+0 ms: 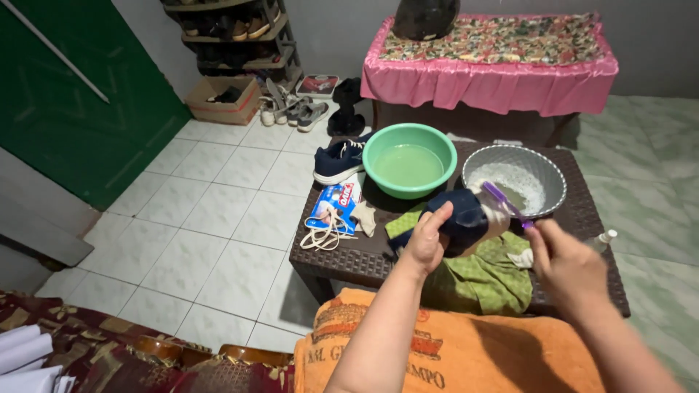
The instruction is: The person scrubs a blue sneaker with a purple toothbrush, focusing on the upper fabric and the white sole. They hold the shoe over a green cloth on a wicker table, occasionally rotating it to clean different areas.
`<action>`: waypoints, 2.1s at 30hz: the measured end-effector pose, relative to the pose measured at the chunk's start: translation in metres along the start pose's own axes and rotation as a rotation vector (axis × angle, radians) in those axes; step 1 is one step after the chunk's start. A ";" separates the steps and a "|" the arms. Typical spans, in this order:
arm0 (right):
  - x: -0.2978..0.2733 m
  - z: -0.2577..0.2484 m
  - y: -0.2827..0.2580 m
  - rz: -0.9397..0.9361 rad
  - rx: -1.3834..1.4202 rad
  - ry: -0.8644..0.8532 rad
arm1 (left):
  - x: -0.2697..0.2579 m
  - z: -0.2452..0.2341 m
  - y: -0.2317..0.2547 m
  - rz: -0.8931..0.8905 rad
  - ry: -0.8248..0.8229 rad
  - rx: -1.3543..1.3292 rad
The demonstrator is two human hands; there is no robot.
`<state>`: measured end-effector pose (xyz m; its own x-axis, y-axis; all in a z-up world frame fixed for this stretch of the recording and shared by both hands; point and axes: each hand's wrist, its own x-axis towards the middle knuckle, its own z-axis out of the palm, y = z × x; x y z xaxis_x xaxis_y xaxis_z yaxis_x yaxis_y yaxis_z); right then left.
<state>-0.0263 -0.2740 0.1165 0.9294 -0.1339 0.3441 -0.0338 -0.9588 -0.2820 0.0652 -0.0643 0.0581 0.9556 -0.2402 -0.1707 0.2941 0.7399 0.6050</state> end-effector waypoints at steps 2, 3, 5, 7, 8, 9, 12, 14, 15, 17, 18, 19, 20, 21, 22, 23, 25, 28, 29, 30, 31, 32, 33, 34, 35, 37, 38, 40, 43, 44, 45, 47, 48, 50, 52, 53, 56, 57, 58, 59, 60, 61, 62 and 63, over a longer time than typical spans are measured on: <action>-0.012 0.009 0.010 0.010 0.026 -0.027 | 0.001 0.000 -0.004 0.034 -0.034 0.059; -0.016 0.014 0.014 0.023 0.059 -0.055 | 0.003 0.001 -0.004 0.067 -0.064 0.126; -0.031 0.013 0.013 0.062 0.033 -0.115 | 0.001 -0.009 -0.009 0.100 -0.054 0.166; -0.041 0.014 0.016 0.106 0.004 -0.184 | 0.003 -0.015 -0.012 0.126 -0.038 0.204; -0.043 0.014 0.018 0.120 0.020 -0.172 | 0.006 -0.015 -0.011 0.130 0.035 0.307; -0.048 0.014 0.021 0.131 0.032 -0.165 | 0.007 -0.017 -0.013 0.133 0.114 0.405; -0.053 0.011 0.028 -0.062 0.305 0.048 | 0.042 -0.039 -0.025 0.229 0.045 0.471; -0.046 0.008 0.023 0.014 0.321 -0.033 | 0.043 -0.036 -0.009 0.176 -0.117 0.452; -0.047 0.008 0.020 0.099 0.336 -0.118 | 0.040 -0.037 -0.003 0.112 -0.278 0.433; -0.049 0.049 0.027 0.136 0.357 -0.201 | 0.017 -0.028 0.015 0.004 -0.248 0.545; -0.049 0.071 0.031 0.169 0.374 -0.274 | 0.007 -0.024 0.025 -0.098 -0.226 0.654; -0.054 0.081 0.026 0.169 0.378 -0.280 | 0.008 -0.033 0.024 -0.100 -0.220 0.656; -0.060 0.092 0.021 0.167 0.450 -0.269 | 0.010 -0.043 0.024 -0.011 -0.152 0.733; -0.067 0.102 0.015 0.169 0.521 -0.261 | 0.009 -0.054 0.022 0.074 -0.080 0.809; -0.067 0.108 0.007 0.171 0.524 -0.270 | 0.002 -0.056 0.027 0.068 -0.072 0.811; -0.068 0.114 -0.001 0.183 0.557 -0.300 | -0.007 -0.058 0.033 0.178 0.218 0.908; -0.068 0.133 -0.015 0.193 0.590 -0.333 | -0.043 -0.051 0.045 0.286 0.518 0.995; -0.070 0.166 -0.028 0.206 0.593 -0.445 | -0.106 -0.039 0.054 -0.223 0.457 0.026; -0.073 0.171 -0.030 0.227 0.619 -0.456 | -0.112 -0.045 0.052 -0.217 0.437 -0.024; -0.075 0.177 -0.033 0.248 0.644 -0.467 | -0.119 -0.052 0.049 -0.211 0.417 -0.073; -0.076 0.177 -0.032 0.247 0.641 -0.484 | -0.117 -0.060 0.043 -0.213 0.432 -0.081; -0.077 0.177 -0.031 0.259 0.622 -0.512 | -0.116 -0.068 0.037 -0.090 0.481 0.077; -0.068 0.176 -0.032 0.264 0.608 -0.520 | -0.106 -0.073 0.038 0.043 0.509 0.242; -0.067 0.173 -0.032 0.258 0.610 -0.518 | -0.105 -0.065 0.039 0.050 0.509 0.243; -0.068 0.170 -0.032 0.253 0.608 -0.531 | -0.104 -0.058 0.039 0.073 0.536 0.341; -0.071 0.162 -0.031 0.253 0.607 -0.542 | -0.095 -0.056 0.034 0.092 0.561 0.442; -0.073 0.156 -0.031 0.218 0.626 -0.514 | -0.087 -0.063 0.029 0.191 0.581 0.536; -0.069 0.162 -0.015 0.186 0.639 -0.484 | -0.076 -0.068 0.020 0.286 0.595 0.626; -0.066 0.198 0.039 0.206 0.618 -0.295 | -0.075 -0.069 0.008 0.415 0.573 0.645; -0.066 0.211 0.060 0.273 0.550 -0.284 | -0.076 -0.070 0.004 0.463 0.570 0.666; -0.066 0.225 0.082 0.340 0.482 -0.274 | -0.078 -0.073 -0.001 0.512 0.568 0.685; -0.064 0.194 0.025 0.239 0.711 -0.181 | -0.071 -0.076 -0.012 0.505 0.537 0.695; -0.066 0.178 -0.002 0.139 0.935 -0.080 | -0.070 -0.079 -0.019 0.495 0.506 0.705; -0.071 0.168 -0.031 0.104 0.879 -0.143 | -0.076 -0.069 -0.022 0.471 0.500 0.687; -0.066 0.188 -0.019 0.065 0.830 -0.200 | -0.073 -0.086 -0.025 0.456 0.492 0.674; -0.060 0.214 0.008 0.172 0.735 -0.218 | -0.069 -0.108 -0.029 0.440 0.513 0.681; -0.051 0.228 0.054 0.278 0.595 -0.215 | -0.078 -0.116 -0.025 0.434 0.494 0.710; -0.054 0.221 0.066 0.293 0.545 -0.196 | -0.086 -0.109 -0.025 0.427 0.447 0.735; -0.061 0.218 0.046 0.294 0.543 -0.199 | -0.088 -0.104 -0.020 0.424 0.449 0.733; -0.070 0.213 0.028 0.250 0.620 -0.199 | -0.090 -0.098 -0.017 0.418 0.430 0.733; -0.079 0.208 0.009 0.206 0.698 -0.199 | -0.092 -0.091 -0.015 0.413 0.412 0.733; -0.083 0.202 -0.002 0.208 0.698 -0.196 | -0.088 -0.098 -0.019 0.412 0.409 0.734; -0.088 0.196 -0.013 0.184 0.657 -0.251 | -0.084 -0.105 -0.023 0.407 0.439 0.702; -0.091 0.190 -0.026 0.158 0.618 -0.306 | -0.080 -0.112 -0.026 0.403 0.470 0.671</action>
<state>-0.0404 -0.1892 -0.0776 0.9952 -0.0964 0.0155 -0.0460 -0.6037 -0.7959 -0.0170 0.0063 -0.0307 0.9361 0.3467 -0.0584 0.0038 0.1563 0.9877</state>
